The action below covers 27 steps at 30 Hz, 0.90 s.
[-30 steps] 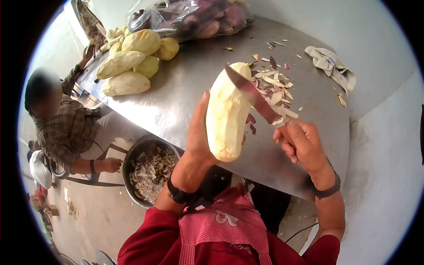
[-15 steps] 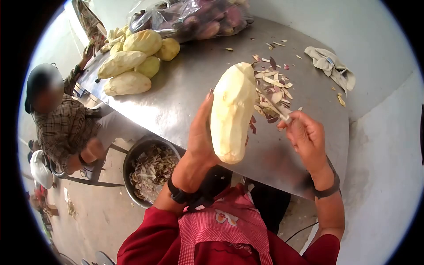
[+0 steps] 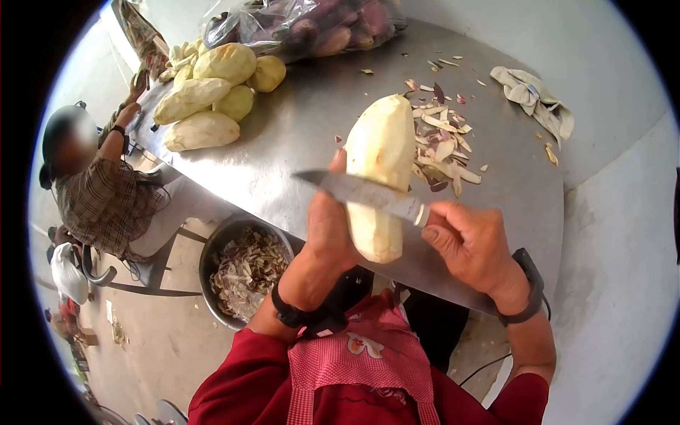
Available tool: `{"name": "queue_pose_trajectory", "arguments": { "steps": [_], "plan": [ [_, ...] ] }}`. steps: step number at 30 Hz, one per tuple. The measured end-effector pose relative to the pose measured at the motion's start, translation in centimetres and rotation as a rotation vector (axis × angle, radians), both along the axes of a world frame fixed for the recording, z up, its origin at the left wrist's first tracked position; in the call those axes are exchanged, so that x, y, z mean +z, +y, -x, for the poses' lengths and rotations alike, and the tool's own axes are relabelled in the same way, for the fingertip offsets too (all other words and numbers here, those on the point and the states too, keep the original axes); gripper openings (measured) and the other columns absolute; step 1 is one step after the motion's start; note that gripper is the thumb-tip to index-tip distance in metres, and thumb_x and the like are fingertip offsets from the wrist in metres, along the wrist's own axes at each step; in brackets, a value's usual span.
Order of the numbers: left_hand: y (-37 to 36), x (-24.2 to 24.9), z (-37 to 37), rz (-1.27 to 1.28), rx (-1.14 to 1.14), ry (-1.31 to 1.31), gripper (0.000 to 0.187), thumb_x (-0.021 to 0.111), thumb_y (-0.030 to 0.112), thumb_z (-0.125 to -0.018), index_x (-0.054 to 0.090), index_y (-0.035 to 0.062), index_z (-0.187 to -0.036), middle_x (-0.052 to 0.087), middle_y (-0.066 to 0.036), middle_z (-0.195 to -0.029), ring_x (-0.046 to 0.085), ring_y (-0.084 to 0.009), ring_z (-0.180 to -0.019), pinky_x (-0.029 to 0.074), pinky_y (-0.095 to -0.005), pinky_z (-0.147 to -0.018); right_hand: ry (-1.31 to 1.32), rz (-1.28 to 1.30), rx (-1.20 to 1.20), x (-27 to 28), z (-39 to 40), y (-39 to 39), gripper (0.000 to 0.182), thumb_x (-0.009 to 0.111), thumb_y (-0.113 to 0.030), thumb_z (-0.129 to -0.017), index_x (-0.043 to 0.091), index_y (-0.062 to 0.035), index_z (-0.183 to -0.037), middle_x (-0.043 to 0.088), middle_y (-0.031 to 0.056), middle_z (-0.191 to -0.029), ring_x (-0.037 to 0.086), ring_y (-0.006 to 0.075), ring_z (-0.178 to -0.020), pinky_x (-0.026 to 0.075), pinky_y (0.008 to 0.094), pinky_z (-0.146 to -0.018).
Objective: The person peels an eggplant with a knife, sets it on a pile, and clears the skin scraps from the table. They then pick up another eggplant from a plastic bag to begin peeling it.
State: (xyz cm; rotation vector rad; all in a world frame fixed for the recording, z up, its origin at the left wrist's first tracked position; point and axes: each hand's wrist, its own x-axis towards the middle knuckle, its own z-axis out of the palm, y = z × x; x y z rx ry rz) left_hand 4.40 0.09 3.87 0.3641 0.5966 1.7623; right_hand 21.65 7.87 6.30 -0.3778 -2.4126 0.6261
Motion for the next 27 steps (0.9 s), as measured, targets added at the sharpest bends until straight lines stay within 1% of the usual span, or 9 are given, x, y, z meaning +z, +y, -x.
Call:
{"name": "queue_pose_trajectory", "arguments": {
  "steps": [3,7,11,13,15,18,20,23,27],
  "plan": [
    [-0.4,-0.3,-0.1,-0.048,-0.011,0.163,0.059,0.028,0.047,-0.098,0.041,0.0027,-0.135,0.06,-0.016,-0.114,0.063,-0.0263,-0.093,0.053,-0.0394,-0.079,0.027,0.037,-0.029,0.0,-0.3,0.6,0.02,0.068,-0.019,-0.084,0.06,-0.0032,-0.094,0.064,0.0097,-0.074,0.063,0.0255,-0.06,0.047,0.0316,-0.051],
    [0.1,-0.2,0.0,-0.01,-0.011,0.084,0.059,0.029,0.048,-0.099,0.038,0.0041,-0.138,0.056,-0.015,-0.121,0.06,-0.0257,-0.101,0.051,-0.0397,-0.083,0.017,-0.007,0.029,0.2,-0.1,0.4,0.019,0.068,-0.017,-0.084,0.061,-0.002,-0.093,0.064,0.0107,-0.074,0.063,0.0257,-0.06,0.047,0.0317,-0.051],
    [-0.1,-0.4,0.0,-0.053,-0.028,0.133,0.059,0.03,0.048,-0.099,0.038,0.0047,-0.138,0.056,-0.014,-0.121,0.061,-0.0254,-0.1,0.052,-0.0398,-0.081,0.045,0.018,-0.007,0.1,0.0,0.4,0.018,0.068,-0.016,-0.084,0.061,-0.002,-0.092,0.064,0.0108,-0.075,0.063,0.0257,-0.06,0.046,0.0318,-0.051],
    [0.0,-0.5,0.0,-0.031,-0.025,0.095,0.057,0.03,0.047,-0.099,0.04,0.0047,-0.135,0.058,-0.015,-0.117,0.062,-0.0253,-0.094,0.054,-0.0394,-0.075,0.047,0.002,-0.015,0.1,0.0,0.6,0.018,0.068,-0.016,-0.084,0.061,-0.0021,-0.093,0.065,0.0108,-0.075,0.063,0.0255,-0.06,0.046,0.032,-0.051],
    [-0.2,-1.2,0.6,-0.081,-0.07,0.069,0.057,0.03,0.047,-0.099,0.042,0.0034,-0.133,0.059,-0.017,-0.115,0.064,-0.0268,-0.092,0.055,-0.0395,-0.075,0.026,0.007,-0.166,0.0,-0.1,0.6,0.016,0.067,-0.015,-0.085,0.061,-0.002,-0.093,0.064,0.0105,-0.073,0.062,0.0242,-0.058,0.046,0.0312,-0.051],
    [-0.5,-1.2,0.4,-0.08,-0.084,0.04,0.056,0.029,0.047,-0.099,0.045,0.0021,-0.129,0.062,-0.019,-0.109,0.065,-0.0279,-0.085,0.056,-0.0392,-0.072,0.092,0.024,-0.178,0.0,-0.6,2.0,0.015,0.066,-0.015,-0.086,0.061,-0.0019,-0.093,0.062,0.0105,-0.071,0.059,0.023,-0.055,0.045,0.0305,-0.051],
    [-0.4,-0.9,0.3,-0.021,-0.057,0.116,0.057,0.029,0.047,-0.099,0.044,0.0022,-0.13,0.062,-0.018,-0.11,0.065,-0.0275,-0.086,0.056,-0.0391,-0.072,0.04,0.065,-0.174,0.4,-0.6,1.5,0.016,0.066,-0.016,-0.087,0.061,-0.001,-0.091,0.06,0.0101,-0.069,0.056,0.0223,-0.054,0.043,0.0297,-0.05],
    [-0.2,-0.5,0.0,0.03,0.005,0.124,0.058,0.029,0.048,-0.099,0.044,0.0024,-0.131,0.061,-0.017,-0.112,0.065,-0.0265,-0.089,0.055,-0.0392,-0.074,0.062,0.084,0.031,0.2,-0.1,0.6,0.018,0.066,-0.017,-0.087,0.061,-0.0002,-0.091,0.06,0.0096,-0.069,0.056,0.0227,-0.055,0.044,0.0295,-0.051],
    [-0.3,-0.5,-0.1,0.048,0.032,0.174,0.058,0.032,0.048,-0.098,0.044,0.0027,-0.132,0.061,-0.017,-0.112,0.065,-0.0267,-0.092,0.055,-0.0402,-0.075,0.038,0.099,0.006,0.1,0.0,0.8,0.019,0.067,-0.018,-0.086,0.061,-0.0005,-0.092,0.06,0.0097,-0.069,0.057,0.023,-0.055,0.044,0.0295,-0.052]
  ]
}}
